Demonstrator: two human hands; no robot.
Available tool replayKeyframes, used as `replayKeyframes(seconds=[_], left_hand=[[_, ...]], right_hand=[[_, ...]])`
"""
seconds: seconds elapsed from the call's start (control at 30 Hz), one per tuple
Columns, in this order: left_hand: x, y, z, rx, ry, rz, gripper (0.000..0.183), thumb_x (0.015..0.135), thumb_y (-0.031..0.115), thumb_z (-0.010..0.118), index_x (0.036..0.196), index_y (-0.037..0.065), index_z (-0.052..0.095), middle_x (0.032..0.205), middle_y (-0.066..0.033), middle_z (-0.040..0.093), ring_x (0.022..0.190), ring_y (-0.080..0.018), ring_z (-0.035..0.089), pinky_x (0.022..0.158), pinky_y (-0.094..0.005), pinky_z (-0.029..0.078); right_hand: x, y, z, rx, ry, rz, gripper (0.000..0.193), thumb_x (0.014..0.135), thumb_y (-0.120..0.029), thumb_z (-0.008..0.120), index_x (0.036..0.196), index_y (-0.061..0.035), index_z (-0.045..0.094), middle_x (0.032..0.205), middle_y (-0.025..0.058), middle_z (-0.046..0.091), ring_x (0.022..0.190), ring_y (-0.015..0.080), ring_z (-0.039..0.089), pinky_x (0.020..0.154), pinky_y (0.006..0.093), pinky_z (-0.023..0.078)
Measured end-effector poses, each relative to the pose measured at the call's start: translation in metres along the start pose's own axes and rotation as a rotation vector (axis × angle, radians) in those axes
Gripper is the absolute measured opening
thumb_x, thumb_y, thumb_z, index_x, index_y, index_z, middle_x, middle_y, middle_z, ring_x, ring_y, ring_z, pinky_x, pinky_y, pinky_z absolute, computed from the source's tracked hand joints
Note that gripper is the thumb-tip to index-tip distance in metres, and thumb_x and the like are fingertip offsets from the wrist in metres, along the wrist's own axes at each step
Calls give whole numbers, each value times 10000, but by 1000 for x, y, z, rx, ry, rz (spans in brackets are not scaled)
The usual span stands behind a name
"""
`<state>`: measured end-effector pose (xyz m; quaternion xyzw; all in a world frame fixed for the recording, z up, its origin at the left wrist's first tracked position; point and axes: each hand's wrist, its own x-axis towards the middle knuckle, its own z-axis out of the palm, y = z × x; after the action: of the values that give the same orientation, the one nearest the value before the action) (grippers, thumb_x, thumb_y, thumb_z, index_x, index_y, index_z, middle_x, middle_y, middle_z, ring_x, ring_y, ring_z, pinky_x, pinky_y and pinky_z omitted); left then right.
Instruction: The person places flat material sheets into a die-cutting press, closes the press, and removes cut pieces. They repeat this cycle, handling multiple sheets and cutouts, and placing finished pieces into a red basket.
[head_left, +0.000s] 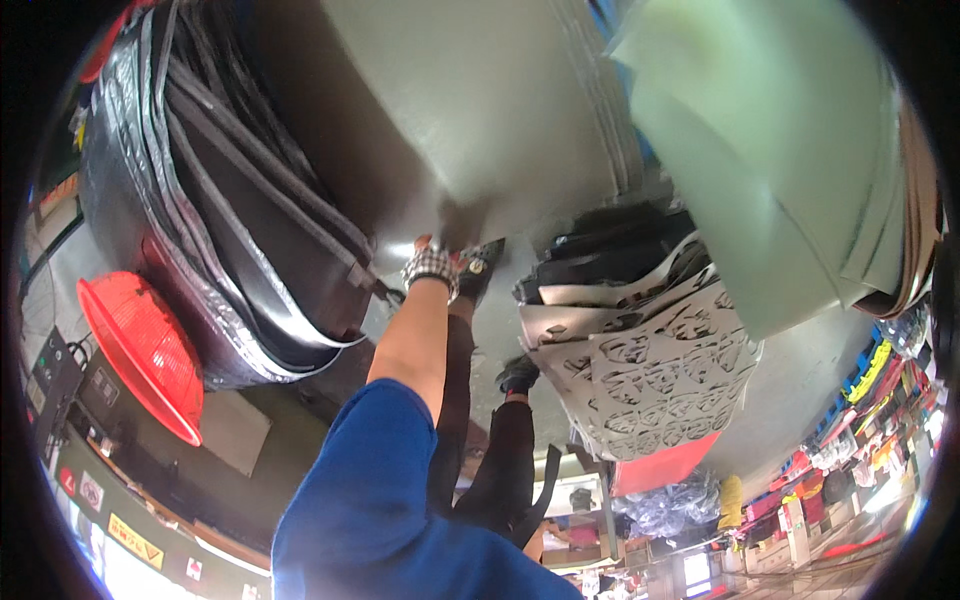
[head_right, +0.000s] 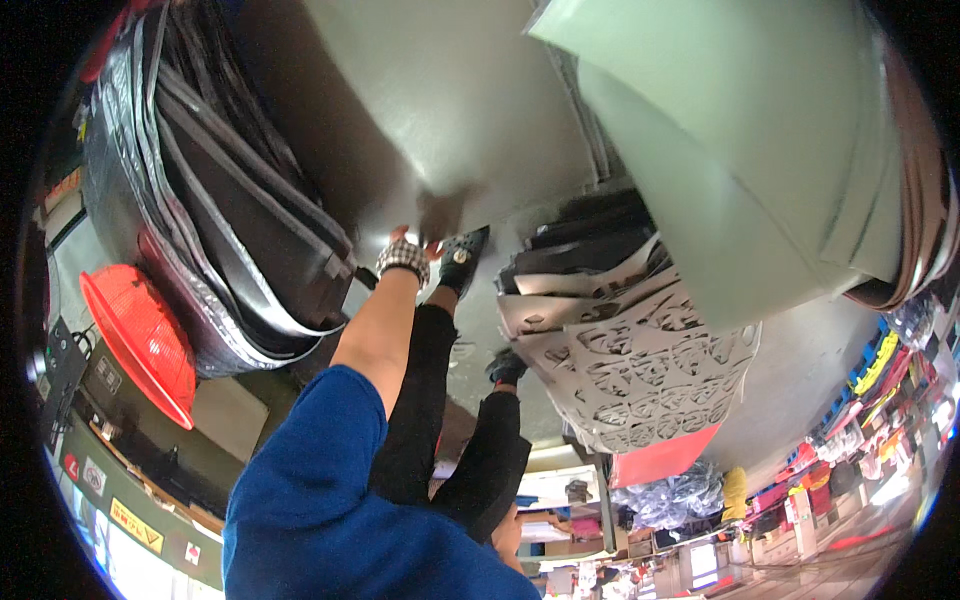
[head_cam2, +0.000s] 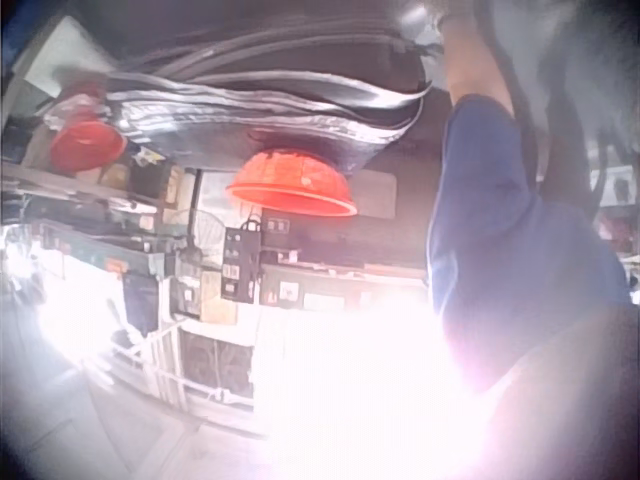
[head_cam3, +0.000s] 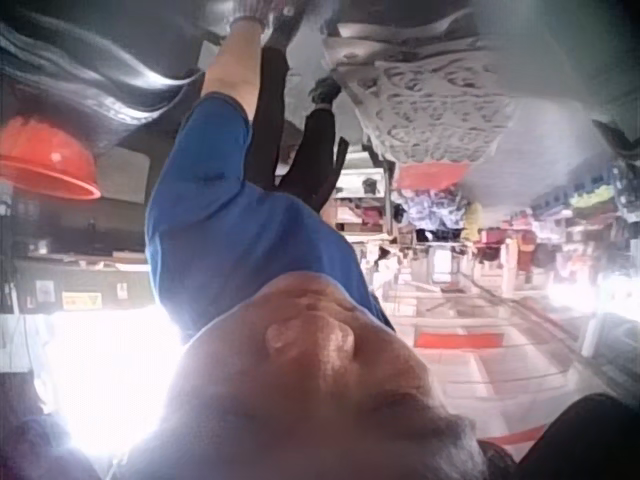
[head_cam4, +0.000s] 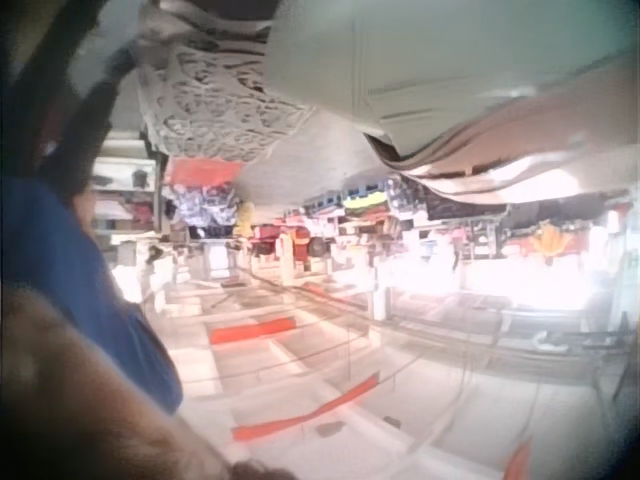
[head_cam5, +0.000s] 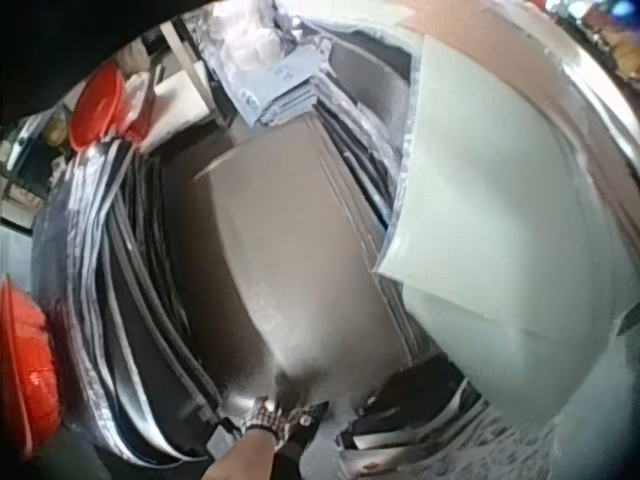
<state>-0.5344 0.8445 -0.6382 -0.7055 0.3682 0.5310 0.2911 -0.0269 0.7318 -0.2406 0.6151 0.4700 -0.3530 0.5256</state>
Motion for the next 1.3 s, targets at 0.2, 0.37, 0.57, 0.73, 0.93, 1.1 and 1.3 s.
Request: replayKeyframes(seconds=[0.2, 0.37, 0.57, 0.73, 0.93, 1.1, 1.3], left_hand=[[3, -27, -1, -316, -8, 53, 531, 831, 575, 646, 895, 96, 428, 610, -29, 385, 528, -150, 410, 464, -277, 371], [-3, 2, 4, -105, -131, 142, 412, 902, 500, 595, 907, 98, 504, 697, -33, 526, 532, -171, 452, 459, -268, 419], [-77, 31, -38, -263, -473, -12, 302, 948, 412, 551, 1024, 120, 564, 839, -43, 611, 587, -172, 493, 480, -263, 432], [-202, -30, -8, -381, -736, -132, 402, 935, 449, 558, 1124, 98, 505, 921, -51, 584, 590, -147, 435, 540, -274, 429], [-339, -49, -30, 354, -460, 525, 527, 938, 512, 523, 946, -15, 526, 604, -86, 489, 556, -220, 517, 596, -347, 472], [-383, -34, -98, 783, -132, 1085, 757, 874, 626, 524, 547, -49, 628, 533, -137, 627, 509, -225, 642, 528, -369, 509], [-455, 19, -214, 2073, -88, 1946, 450, 946, 374, 477, 1308, 107, 493, 715, -211, 643, 625, -384, 624, 600, -482, 489]], right_hand=[[3, -13, 5, -117, 85, -44, 471, 826, -186, 530, 1276, -162, 394, 1084, 321, 546, 980, 511, 561, 850, 547, 475], [36, -47, -18, -136, 109, 71, 460, 812, -196, 575, 1255, -107, 493, 1094, 286, 589, 1006, 466, 581, 862, 524, 484], [95, -134, -104, -90, 215, -183, 451, 813, -201, 583, 1245, -94, 510, 1101, 280, 593, 1011, 455, 585, 863, 518, 486], [101, -185, -158, -90, 288, -338, 444, 813, -206, 589, 1236, -84, 524, 1106, 274, 596, 1015, 445, 588, 865, 514, 487], [93, -216, -213, -77, 357, -527, 438, 814, -211, 597, 1225, -72, 542, 1113, 267, 600, 1020, 434, 591, 866, 508, 489], [90, -198, -245, -27, 359, -629, 433, 814, -216, 603, 1216, -61, 556, 1118, 262, 604, 1024, 424, 594, 868, 503, 490], [117, -85, -273, 59, 335, -649, 429, 814, -222, 611, 1205, -49, 573, 1125, 255, 608, 1029, 413, 598, 869, 498, 492]])
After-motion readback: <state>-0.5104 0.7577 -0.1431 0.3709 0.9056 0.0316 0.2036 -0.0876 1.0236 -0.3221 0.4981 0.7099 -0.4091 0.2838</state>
